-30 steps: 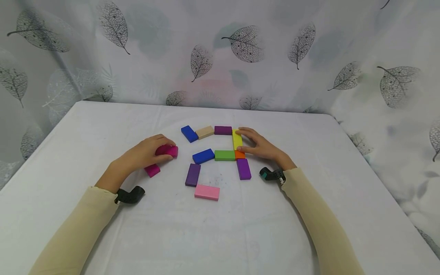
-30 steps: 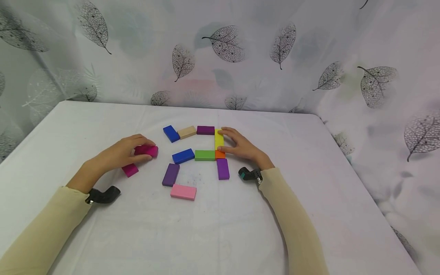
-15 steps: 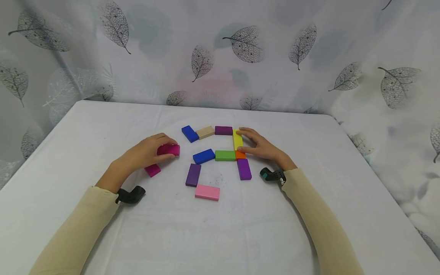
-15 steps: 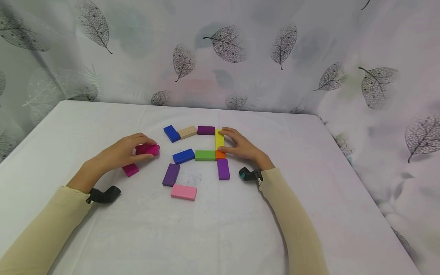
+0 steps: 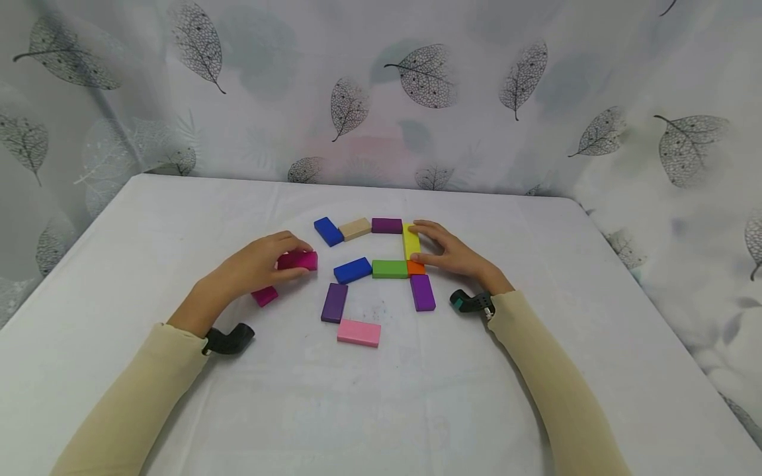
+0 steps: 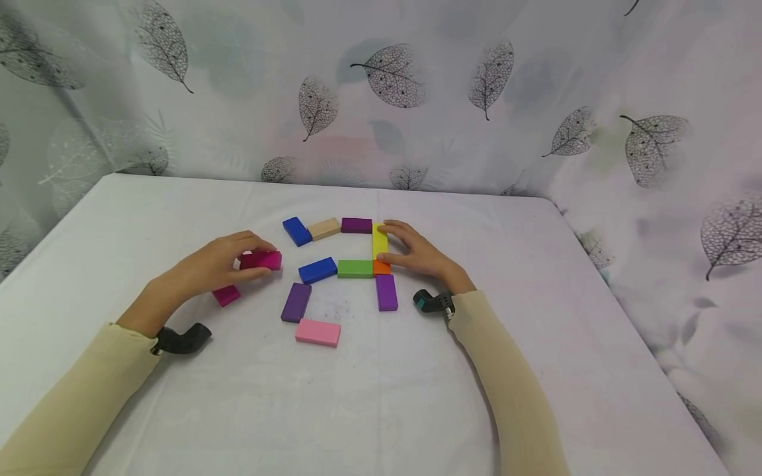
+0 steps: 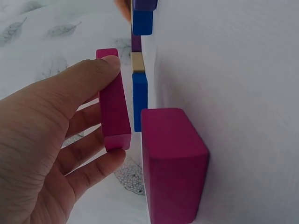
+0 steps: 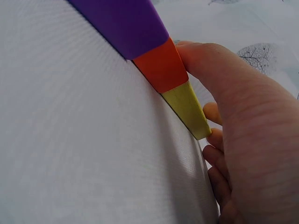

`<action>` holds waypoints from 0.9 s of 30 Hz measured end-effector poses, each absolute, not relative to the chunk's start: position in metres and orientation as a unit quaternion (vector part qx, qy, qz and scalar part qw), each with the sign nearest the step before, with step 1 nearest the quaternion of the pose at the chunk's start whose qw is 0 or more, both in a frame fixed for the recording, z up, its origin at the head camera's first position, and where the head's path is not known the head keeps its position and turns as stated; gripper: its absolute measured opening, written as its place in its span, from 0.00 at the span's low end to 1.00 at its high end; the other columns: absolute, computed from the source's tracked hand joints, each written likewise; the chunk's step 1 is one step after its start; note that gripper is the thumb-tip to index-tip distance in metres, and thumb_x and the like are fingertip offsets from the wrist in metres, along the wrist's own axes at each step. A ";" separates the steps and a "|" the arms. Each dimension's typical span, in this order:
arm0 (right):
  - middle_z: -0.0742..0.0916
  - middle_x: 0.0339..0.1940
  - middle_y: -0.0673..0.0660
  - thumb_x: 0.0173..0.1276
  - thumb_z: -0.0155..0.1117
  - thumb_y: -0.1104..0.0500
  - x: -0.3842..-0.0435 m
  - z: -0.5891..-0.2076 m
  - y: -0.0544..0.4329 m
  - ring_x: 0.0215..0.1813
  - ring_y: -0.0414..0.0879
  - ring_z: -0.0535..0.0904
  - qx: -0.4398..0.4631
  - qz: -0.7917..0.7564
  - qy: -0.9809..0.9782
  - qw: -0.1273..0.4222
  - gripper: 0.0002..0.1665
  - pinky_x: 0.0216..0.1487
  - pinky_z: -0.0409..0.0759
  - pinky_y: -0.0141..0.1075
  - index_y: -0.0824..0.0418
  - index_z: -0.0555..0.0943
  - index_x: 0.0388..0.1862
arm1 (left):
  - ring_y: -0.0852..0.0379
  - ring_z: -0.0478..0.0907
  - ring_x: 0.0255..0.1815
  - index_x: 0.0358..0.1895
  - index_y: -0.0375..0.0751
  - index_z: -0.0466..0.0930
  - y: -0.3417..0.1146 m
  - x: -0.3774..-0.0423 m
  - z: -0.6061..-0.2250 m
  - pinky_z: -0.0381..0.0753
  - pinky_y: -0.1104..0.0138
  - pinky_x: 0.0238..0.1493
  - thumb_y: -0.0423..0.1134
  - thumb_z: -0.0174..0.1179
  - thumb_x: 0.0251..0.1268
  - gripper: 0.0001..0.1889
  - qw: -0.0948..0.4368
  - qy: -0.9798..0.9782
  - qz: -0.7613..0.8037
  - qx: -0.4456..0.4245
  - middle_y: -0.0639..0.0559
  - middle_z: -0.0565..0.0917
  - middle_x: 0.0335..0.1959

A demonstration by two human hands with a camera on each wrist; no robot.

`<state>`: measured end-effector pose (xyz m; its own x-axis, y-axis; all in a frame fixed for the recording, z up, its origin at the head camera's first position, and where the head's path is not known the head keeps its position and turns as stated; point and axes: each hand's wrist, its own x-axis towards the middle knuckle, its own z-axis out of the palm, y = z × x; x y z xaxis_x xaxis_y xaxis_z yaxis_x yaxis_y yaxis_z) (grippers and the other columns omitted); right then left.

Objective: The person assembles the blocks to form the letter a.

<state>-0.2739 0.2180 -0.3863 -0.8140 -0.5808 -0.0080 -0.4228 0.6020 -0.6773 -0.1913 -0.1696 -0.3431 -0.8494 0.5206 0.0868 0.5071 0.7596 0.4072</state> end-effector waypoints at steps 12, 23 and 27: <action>0.56 0.80 0.57 0.68 0.65 0.52 -0.270 -0.383 0.216 0.80 0.55 0.46 -0.276 -0.350 0.887 0.121 0.41 0.75 0.44 0.59 0.56 0.61 0.76 | 0.48 0.77 0.53 0.58 0.38 0.78 -0.154 -0.184 -0.338 0.81 0.53 0.52 0.40 0.69 0.59 0.23 0.015 0.935 0.201 0.290 0.44 0.80 0.52; 0.56 0.80 0.54 0.68 0.65 0.49 -0.274 -0.387 0.217 0.80 0.53 0.46 -0.276 -0.347 0.888 0.121 0.41 0.75 0.45 0.59 0.52 0.62 0.76 | 0.50 0.78 0.52 0.56 0.39 0.80 -0.141 -0.179 -0.335 0.82 0.56 0.51 0.41 0.71 0.57 0.23 -0.026 0.916 0.206 0.343 0.46 0.81 0.49; 0.56 0.80 0.55 0.68 0.65 0.50 -0.274 -0.387 0.218 0.80 0.53 0.46 -0.276 -0.346 0.889 0.118 0.40 0.75 0.45 0.58 0.53 0.62 0.76 | 0.50 0.78 0.53 0.56 0.40 0.80 -0.136 -0.177 -0.332 0.82 0.56 0.52 0.41 0.71 0.58 0.23 -0.027 0.912 0.204 0.354 0.46 0.81 0.50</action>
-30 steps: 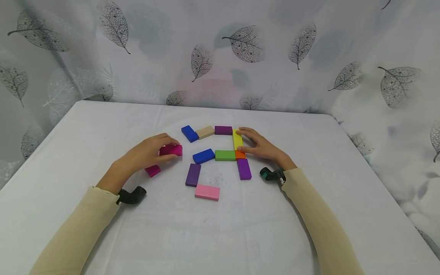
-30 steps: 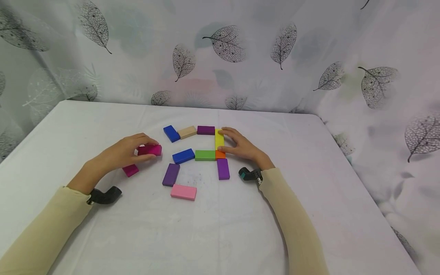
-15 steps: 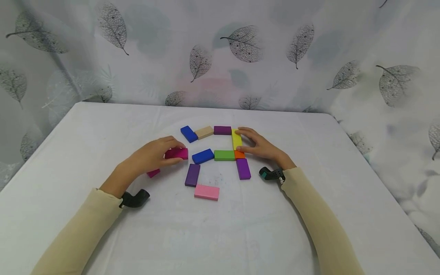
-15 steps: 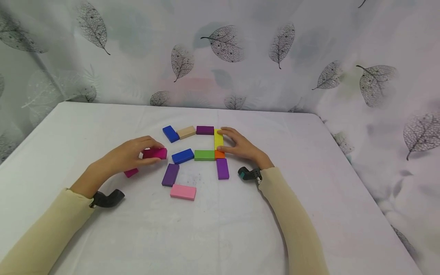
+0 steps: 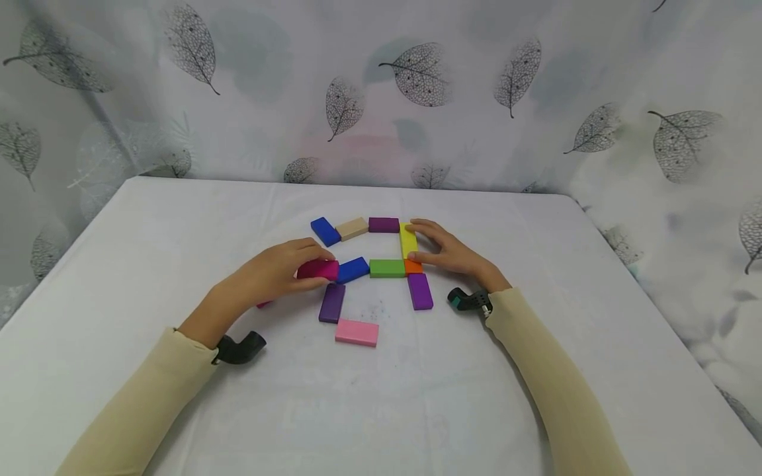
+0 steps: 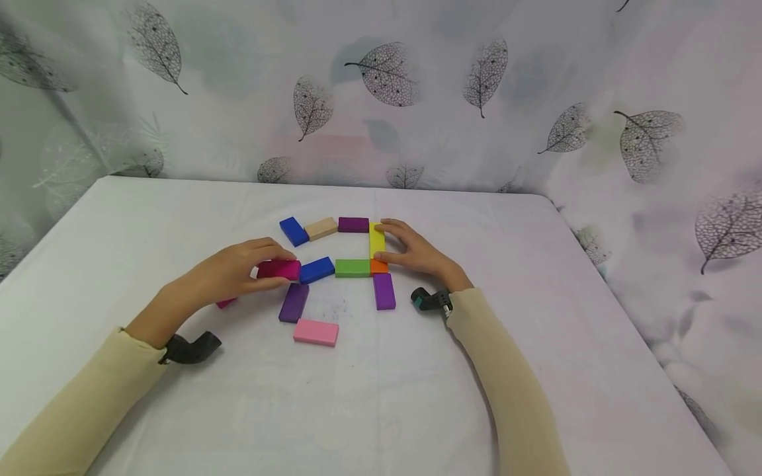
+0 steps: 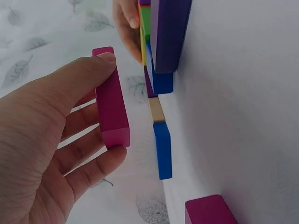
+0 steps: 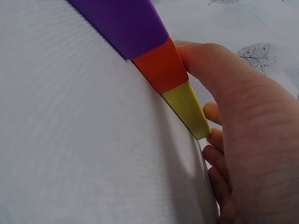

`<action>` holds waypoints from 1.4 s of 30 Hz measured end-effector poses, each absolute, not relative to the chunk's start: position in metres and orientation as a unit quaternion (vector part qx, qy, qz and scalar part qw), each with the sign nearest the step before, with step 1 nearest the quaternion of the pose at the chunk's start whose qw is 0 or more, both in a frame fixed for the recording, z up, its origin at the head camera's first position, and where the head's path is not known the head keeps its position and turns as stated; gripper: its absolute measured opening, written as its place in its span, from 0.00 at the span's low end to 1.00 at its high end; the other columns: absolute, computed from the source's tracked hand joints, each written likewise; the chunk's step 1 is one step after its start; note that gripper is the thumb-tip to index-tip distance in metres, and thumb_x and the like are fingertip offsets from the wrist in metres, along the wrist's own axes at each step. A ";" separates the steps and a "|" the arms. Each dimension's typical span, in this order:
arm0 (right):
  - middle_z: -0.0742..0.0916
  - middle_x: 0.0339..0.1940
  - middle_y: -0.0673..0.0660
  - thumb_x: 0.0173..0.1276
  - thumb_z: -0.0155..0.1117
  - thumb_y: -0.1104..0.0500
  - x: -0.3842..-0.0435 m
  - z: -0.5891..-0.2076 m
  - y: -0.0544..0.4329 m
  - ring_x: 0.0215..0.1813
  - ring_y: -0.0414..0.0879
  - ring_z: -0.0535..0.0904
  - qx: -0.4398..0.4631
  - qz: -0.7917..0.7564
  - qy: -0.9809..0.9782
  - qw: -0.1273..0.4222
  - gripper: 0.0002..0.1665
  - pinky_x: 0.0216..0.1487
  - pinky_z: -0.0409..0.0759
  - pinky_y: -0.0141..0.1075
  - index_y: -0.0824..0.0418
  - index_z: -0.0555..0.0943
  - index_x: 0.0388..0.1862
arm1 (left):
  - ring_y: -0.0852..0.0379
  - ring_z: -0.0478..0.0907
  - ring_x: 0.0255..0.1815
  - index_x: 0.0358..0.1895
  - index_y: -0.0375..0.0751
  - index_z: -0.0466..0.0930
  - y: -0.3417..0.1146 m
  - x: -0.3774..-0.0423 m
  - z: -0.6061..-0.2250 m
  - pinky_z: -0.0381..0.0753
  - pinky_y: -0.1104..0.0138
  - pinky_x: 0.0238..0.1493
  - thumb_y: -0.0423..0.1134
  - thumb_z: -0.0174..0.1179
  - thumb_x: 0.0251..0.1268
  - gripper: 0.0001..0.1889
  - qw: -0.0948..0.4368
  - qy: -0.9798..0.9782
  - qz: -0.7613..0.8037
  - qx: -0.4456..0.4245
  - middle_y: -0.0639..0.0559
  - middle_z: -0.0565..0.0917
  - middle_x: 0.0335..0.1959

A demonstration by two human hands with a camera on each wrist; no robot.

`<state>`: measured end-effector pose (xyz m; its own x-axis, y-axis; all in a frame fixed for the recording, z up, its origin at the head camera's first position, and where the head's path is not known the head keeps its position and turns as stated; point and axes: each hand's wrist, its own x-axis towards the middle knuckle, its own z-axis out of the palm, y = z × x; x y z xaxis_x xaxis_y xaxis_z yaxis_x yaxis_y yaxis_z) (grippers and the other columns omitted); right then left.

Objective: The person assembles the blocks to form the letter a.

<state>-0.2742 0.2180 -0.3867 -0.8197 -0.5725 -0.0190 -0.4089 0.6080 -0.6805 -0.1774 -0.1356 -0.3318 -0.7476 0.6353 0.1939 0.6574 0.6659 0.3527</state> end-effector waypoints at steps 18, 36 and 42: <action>0.55 0.80 0.54 0.68 0.65 0.49 -0.273 -0.383 0.218 0.80 0.53 0.45 -0.267 -0.344 0.891 0.125 0.41 0.75 0.45 0.59 0.51 0.61 0.76 | 0.52 0.79 0.48 0.54 0.39 0.80 -0.116 -0.169 -0.326 0.83 0.60 0.48 0.41 0.71 0.57 0.22 0.046 -0.892 -0.190 -0.407 0.46 0.83 0.47; 0.56 0.80 0.54 0.68 0.65 0.48 -0.274 -0.386 0.218 0.80 0.52 0.46 -0.266 -0.342 0.892 0.126 0.41 0.75 0.46 0.58 0.51 0.61 0.76 | 0.54 0.79 0.48 0.55 0.41 0.80 -0.090 -0.165 -0.324 0.83 0.62 0.49 0.44 0.68 0.60 0.21 0.022 -0.882 -0.165 -0.440 0.47 0.82 0.47; 0.56 0.80 0.54 0.68 0.64 0.49 -0.274 -0.386 0.219 0.80 0.53 0.46 -0.270 -0.344 0.890 0.126 0.41 0.75 0.45 0.58 0.52 0.61 0.76 | 0.53 0.78 0.50 0.56 0.42 0.79 -0.082 -0.165 -0.324 0.83 0.61 0.48 0.44 0.68 0.60 0.22 0.014 -0.882 -0.152 -0.447 0.47 0.81 0.49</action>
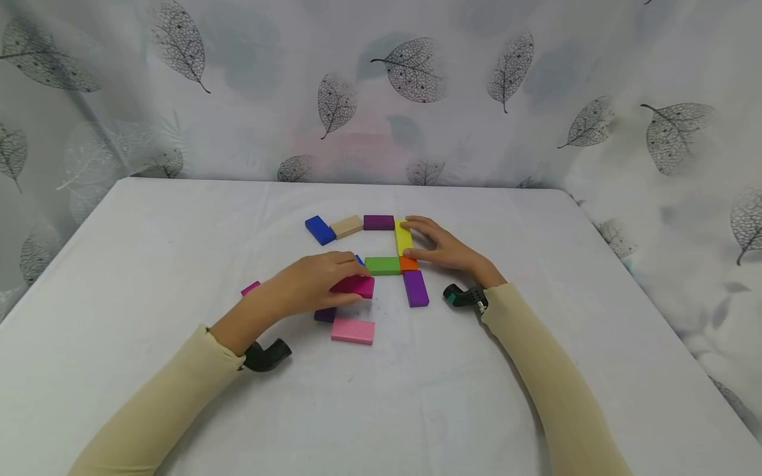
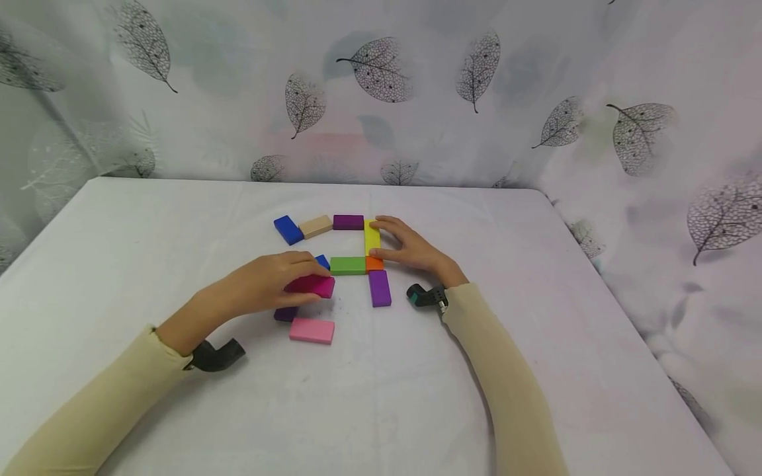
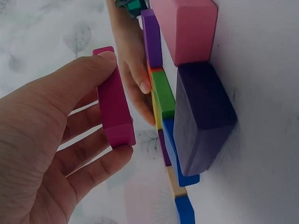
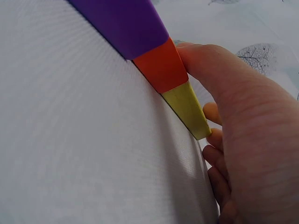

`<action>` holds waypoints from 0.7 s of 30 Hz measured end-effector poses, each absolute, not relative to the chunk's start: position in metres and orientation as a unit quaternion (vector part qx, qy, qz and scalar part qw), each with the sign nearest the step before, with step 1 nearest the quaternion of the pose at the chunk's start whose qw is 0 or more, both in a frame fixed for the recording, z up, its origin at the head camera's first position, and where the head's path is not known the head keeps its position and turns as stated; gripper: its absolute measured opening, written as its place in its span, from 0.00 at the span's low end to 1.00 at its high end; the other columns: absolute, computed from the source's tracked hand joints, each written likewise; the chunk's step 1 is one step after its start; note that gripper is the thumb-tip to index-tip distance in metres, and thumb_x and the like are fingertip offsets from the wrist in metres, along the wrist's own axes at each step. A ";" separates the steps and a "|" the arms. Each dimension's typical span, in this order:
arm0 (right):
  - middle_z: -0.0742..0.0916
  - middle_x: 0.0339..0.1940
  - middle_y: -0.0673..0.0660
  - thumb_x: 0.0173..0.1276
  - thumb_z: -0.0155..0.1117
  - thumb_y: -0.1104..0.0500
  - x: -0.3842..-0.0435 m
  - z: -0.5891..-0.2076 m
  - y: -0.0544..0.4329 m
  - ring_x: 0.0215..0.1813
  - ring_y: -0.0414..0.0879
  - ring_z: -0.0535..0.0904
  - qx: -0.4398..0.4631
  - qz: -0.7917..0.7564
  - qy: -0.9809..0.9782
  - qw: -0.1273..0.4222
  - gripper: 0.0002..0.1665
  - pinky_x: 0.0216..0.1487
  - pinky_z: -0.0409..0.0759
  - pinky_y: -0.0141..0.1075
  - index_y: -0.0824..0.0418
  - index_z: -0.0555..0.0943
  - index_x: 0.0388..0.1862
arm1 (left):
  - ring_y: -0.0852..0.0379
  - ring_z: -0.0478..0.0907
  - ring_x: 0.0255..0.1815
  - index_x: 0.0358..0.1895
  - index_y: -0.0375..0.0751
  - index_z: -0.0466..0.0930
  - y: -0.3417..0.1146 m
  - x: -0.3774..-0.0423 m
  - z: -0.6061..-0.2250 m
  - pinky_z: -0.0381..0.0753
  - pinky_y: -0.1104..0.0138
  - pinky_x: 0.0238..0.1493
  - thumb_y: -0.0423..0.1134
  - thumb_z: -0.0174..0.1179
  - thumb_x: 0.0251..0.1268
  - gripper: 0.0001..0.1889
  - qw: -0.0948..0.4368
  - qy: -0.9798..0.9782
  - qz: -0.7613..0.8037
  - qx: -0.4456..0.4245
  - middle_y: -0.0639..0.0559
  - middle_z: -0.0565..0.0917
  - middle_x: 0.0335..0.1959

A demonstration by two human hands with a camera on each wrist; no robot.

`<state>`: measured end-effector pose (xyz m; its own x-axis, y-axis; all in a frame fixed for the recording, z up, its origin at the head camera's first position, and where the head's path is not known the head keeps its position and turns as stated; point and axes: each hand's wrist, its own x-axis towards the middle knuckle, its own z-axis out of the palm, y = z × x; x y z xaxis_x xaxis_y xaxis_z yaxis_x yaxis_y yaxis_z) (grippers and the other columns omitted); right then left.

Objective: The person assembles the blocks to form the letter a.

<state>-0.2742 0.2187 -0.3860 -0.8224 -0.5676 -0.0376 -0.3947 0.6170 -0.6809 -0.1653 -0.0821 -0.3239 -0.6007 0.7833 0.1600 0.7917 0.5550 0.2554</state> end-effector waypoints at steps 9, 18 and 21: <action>0.56 0.80 0.54 0.68 0.65 0.49 -0.275 -0.386 0.218 0.80 0.52 0.46 -0.267 -0.344 0.891 0.127 0.41 0.75 0.45 0.58 0.51 0.61 0.76 | 0.54 0.78 0.48 0.55 0.43 0.79 -0.073 -0.166 -0.331 0.83 0.64 0.47 0.45 0.67 0.61 0.21 0.010 -0.874 -0.159 -0.459 0.49 0.81 0.47; 0.56 0.79 0.54 0.68 0.65 0.49 -0.276 -0.387 0.218 0.80 0.52 0.46 -0.268 -0.348 0.890 0.125 0.40 0.75 0.45 0.58 0.52 0.62 0.76 | 0.55 0.78 0.50 0.56 0.44 0.79 -0.064 -0.163 -0.335 0.82 0.65 0.51 0.44 0.66 0.63 0.20 0.012 -0.856 -0.168 -0.488 0.49 0.81 0.49; 0.56 0.79 0.55 0.68 0.65 0.50 -0.277 -0.388 0.219 0.80 0.53 0.46 -0.267 -0.353 0.888 0.125 0.40 0.75 0.45 0.58 0.53 0.62 0.76 | 0.56 0.78 0.49 0.56 0.44 0.79 -0.059 -0.162 -0.336 0.81 0.66 0.51 0.44 0.66 0.63 0.19 0.009 -0.852 -0.165 -0.497 0.50 0.80 0.49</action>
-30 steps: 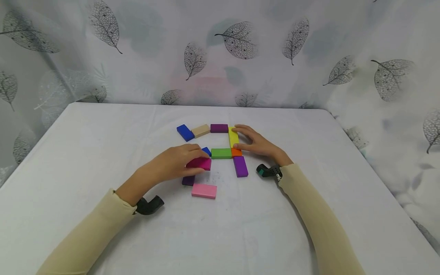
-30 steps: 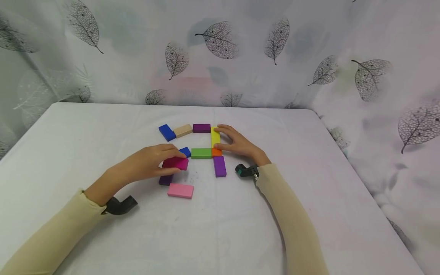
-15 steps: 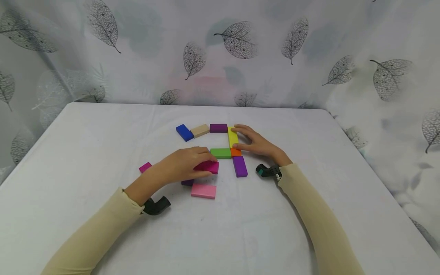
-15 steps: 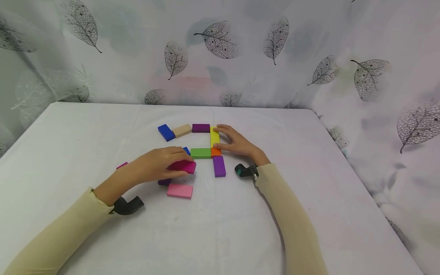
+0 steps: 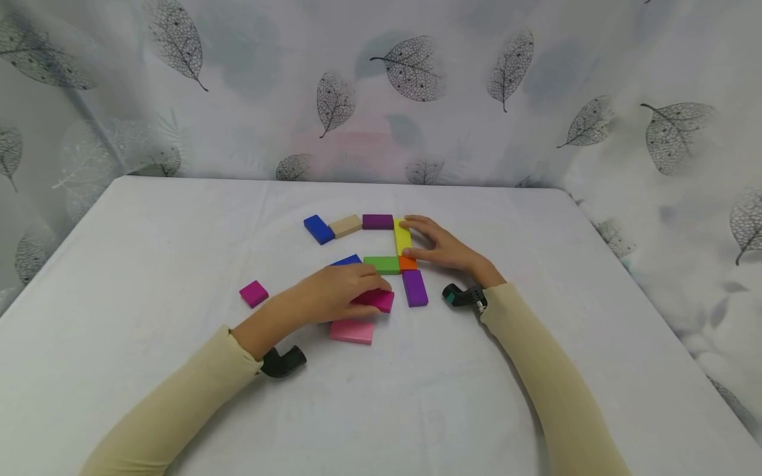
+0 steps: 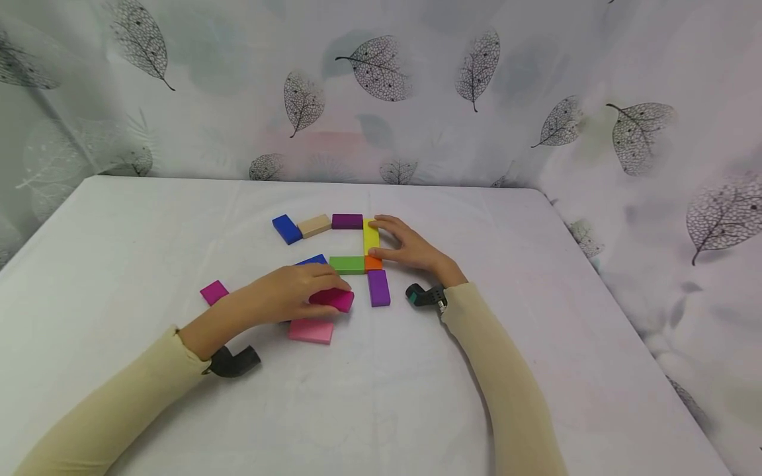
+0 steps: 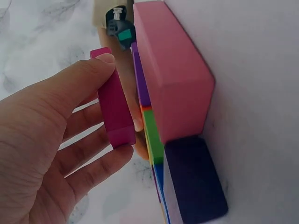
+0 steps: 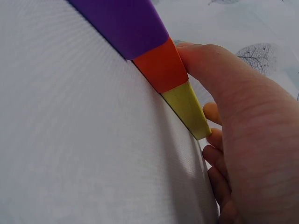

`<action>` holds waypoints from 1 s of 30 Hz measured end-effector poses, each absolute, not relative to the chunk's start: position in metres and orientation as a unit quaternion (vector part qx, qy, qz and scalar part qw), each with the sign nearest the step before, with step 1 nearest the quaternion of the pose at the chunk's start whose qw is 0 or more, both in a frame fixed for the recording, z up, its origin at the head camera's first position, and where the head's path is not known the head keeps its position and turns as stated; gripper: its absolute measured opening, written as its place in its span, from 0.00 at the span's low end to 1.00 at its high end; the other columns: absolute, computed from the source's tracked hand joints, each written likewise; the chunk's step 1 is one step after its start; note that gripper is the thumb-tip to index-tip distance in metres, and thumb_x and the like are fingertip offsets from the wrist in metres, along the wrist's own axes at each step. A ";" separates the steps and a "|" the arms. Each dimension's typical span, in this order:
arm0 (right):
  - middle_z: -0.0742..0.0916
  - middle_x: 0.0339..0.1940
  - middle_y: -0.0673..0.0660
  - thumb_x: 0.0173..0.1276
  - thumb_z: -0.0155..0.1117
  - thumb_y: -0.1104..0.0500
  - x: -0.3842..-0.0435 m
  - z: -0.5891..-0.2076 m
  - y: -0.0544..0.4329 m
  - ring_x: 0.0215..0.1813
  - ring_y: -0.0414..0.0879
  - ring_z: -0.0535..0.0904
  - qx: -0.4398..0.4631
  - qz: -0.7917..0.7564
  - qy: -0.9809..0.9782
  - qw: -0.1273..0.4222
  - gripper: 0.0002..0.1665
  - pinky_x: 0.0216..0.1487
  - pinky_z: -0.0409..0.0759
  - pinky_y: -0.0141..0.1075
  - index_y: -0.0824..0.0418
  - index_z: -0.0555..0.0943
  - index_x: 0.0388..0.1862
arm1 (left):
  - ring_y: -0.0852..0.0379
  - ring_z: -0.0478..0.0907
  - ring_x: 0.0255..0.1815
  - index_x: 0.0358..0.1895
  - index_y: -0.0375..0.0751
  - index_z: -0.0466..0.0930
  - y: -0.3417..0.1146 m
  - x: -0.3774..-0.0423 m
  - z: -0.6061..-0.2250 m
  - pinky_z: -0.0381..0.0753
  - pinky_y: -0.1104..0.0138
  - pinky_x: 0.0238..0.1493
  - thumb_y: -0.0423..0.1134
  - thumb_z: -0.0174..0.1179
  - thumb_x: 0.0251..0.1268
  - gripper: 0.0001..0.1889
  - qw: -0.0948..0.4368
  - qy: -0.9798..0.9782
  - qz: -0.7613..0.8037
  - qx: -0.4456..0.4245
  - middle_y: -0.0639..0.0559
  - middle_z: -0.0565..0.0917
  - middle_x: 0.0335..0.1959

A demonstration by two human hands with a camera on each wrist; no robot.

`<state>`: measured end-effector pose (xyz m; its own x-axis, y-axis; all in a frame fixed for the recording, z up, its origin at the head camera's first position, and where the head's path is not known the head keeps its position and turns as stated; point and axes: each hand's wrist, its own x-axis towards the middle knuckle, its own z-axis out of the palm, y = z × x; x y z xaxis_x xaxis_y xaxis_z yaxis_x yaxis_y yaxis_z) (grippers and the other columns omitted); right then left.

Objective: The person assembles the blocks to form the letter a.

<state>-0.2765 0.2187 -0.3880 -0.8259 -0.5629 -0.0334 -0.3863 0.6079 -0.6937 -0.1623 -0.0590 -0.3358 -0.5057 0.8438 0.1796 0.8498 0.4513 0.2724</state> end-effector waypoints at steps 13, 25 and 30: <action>0.56 0.79 0.54 0.67 0.65 0.49 -0.277 -0.388 0.219 0.80 0.53 0.46 -0.268 -0.351 0.888 0.125 0.40 0.75 0.45 0.59 0.52 0.62 0.76 | 0.55 0.77 0.53 0.57 0.43 0.79 -0.044 -0.161 -0.340 0.80 0.65 0.54 0.44 0.66 0.64 0.20 -0.030 -0.852 -0.159 -0.498 0.49 0.80 0.51; 0.56 0.79 0.55 0.68 0.64 0.51 -0.275 -0.385 0.217 0.80 0.53 0.46 -0.264 -0.346 0.892 0.125 0.40 0.75 0.46 0.58 0.52 0.62 0.76 | 0.54 0.78 0.53 0.55 0.40 0.80 -0.043 -0.163 -0.342 0.78 0.66 0.56 0.39 0.64 0.66 0.16 -0.078 -0.860 -0.172 -0.474 0.48 0.80 0.50; 0.56 0.79 0.55 0.68 0.64 0.50 -0.274 -0.385 0.217 0.80 0.53 0.46 -0.268 -0.345 0.891 0.125 0.40 0.75 0.46 0.59 0.53 0.61 0.76 | 0.54 0.78 0.54 0.55 0.39 0.80 -0.044 -0.163 -0.342 0.78 0.66 0.57 0.39 0.64 0.66 0.16 -0.097 -0.859 -0.181 -0.468 0.48 0.80 0.51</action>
